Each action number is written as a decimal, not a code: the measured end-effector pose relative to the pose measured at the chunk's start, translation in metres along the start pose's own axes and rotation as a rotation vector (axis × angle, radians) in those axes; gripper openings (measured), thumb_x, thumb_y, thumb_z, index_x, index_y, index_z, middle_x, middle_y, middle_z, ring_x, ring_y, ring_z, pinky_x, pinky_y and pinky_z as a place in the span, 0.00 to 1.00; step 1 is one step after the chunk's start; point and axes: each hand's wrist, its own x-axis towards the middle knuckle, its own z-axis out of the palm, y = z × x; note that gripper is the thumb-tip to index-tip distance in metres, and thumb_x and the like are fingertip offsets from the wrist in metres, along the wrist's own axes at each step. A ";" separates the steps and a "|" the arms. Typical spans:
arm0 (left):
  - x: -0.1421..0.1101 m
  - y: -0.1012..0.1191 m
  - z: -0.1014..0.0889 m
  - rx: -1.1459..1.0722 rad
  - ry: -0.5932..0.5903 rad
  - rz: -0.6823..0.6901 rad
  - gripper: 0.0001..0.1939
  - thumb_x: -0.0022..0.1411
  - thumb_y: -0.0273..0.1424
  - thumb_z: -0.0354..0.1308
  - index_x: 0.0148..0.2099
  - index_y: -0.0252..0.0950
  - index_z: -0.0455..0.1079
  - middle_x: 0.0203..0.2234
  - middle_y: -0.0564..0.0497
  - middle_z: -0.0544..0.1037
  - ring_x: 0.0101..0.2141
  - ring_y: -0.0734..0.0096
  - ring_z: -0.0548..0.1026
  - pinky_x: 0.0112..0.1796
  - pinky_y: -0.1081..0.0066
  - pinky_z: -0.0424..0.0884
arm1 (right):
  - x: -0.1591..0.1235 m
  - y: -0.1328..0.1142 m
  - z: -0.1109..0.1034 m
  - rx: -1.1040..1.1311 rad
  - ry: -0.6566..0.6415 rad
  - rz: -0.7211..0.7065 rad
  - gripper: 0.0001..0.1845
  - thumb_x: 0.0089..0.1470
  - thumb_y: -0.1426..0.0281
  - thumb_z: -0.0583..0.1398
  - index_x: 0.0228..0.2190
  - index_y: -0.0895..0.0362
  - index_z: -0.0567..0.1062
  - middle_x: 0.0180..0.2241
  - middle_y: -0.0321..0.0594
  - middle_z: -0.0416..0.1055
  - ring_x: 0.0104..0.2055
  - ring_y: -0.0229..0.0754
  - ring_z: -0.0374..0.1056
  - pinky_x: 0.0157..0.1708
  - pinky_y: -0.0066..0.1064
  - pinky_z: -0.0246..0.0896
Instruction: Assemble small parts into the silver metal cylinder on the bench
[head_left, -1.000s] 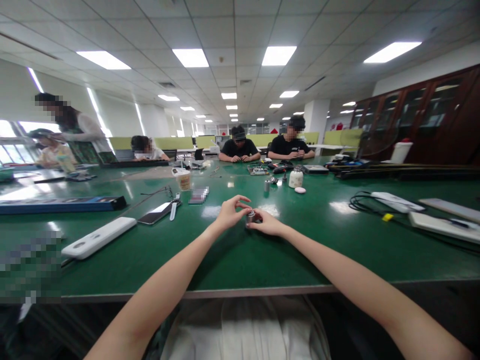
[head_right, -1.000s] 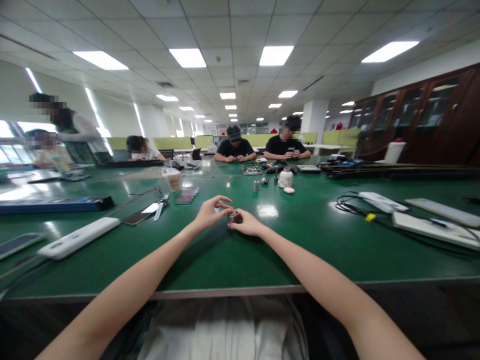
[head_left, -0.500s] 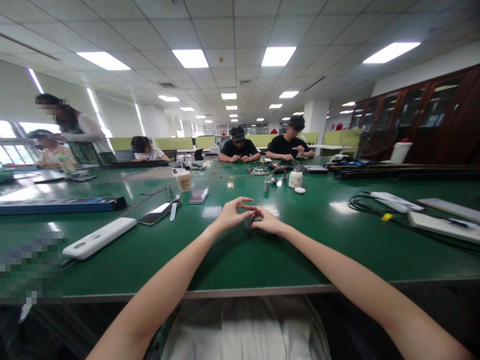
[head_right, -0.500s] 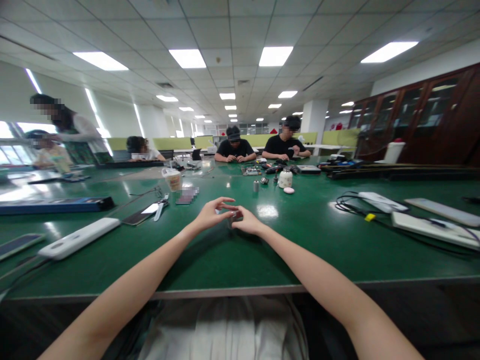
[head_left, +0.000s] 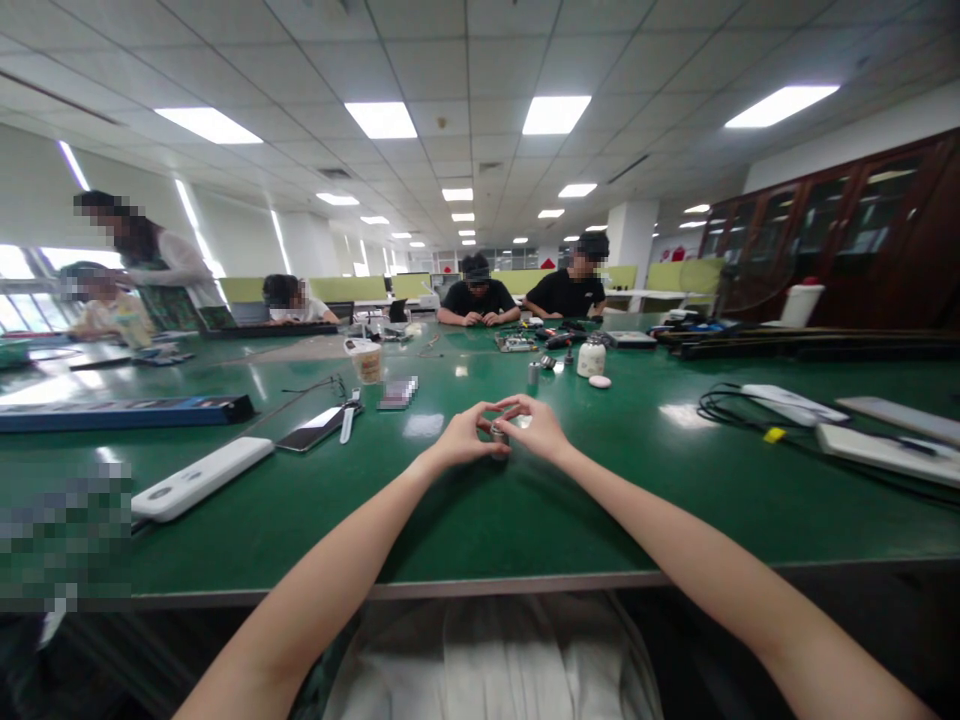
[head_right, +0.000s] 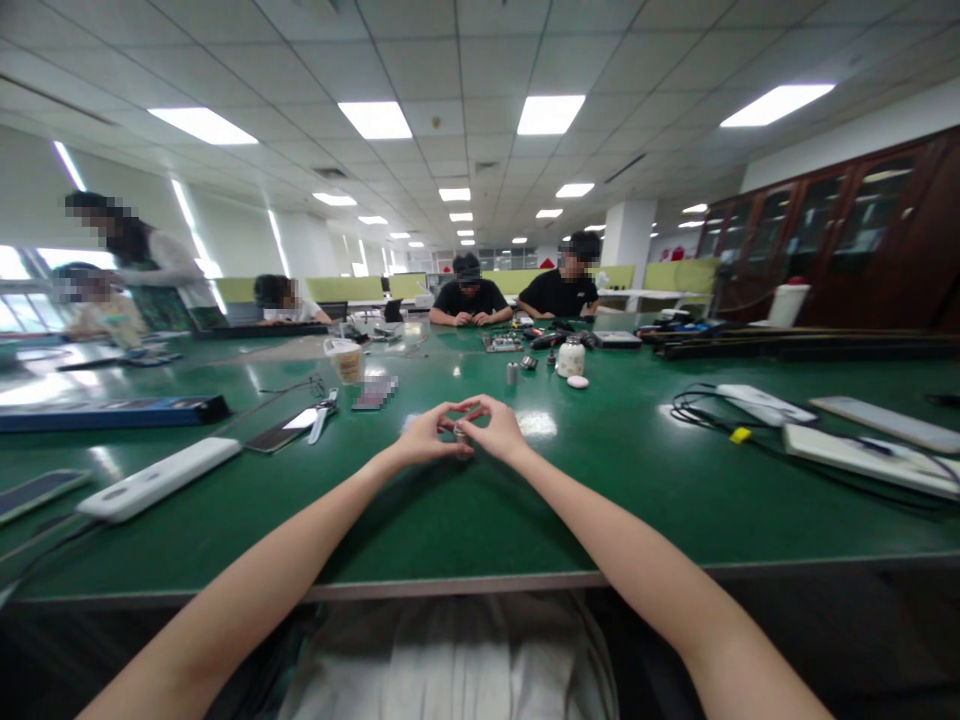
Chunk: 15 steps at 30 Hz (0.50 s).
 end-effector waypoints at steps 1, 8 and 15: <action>0.000 0.000 0.000 0.000 -0.005 -0.002 0.36 0.43 0.37 0.71 0.54 0.37 0.64 0.35 0.49 0.81 0.38 0.58 0.80 0.39 0.65 0.73 | 0.001 0.001 0.001 0.008 0.006 0.020 0.13 0.46 0.72 0.65 0.37 0.56 0.74 0.28 0.37 0.77 0.33 0.42 0.75 0.38 0.34 0.67; 0.001 0.001 0.000 -0.040 -0.023 -0.008 0.33 0.44 0.37 0.71 0.52 0.34 0.66 0.31 0.49 0.80 0.33 0.63 0.79 0.35 0.67 0.74 | 0.012 0.012 -0.006 0.138 0.105 0.090 0.21 0.42 0.66 0.69 0.38 0.57 0.70 0.27 0.38 0.78 0.34 0.44 0.76 0.39 0.37 0.70; 0.001 0.000 0.000 -0.041 -0.039 -0.020 0.33 0.44 0.39 0.70 0.51 0.33 0.67 0.32 0.47 0.81 0.33 0.62 0.79 0.34 0.67 0.74 | 0.010 0.020 -0.012 0.194 -0.052 0.073 0.24 0.40 0.65 0.70 0.39 0.58 0.71 0.30 0.43 0.79 0.38 0.46 0.77 0.43 0.40 0.70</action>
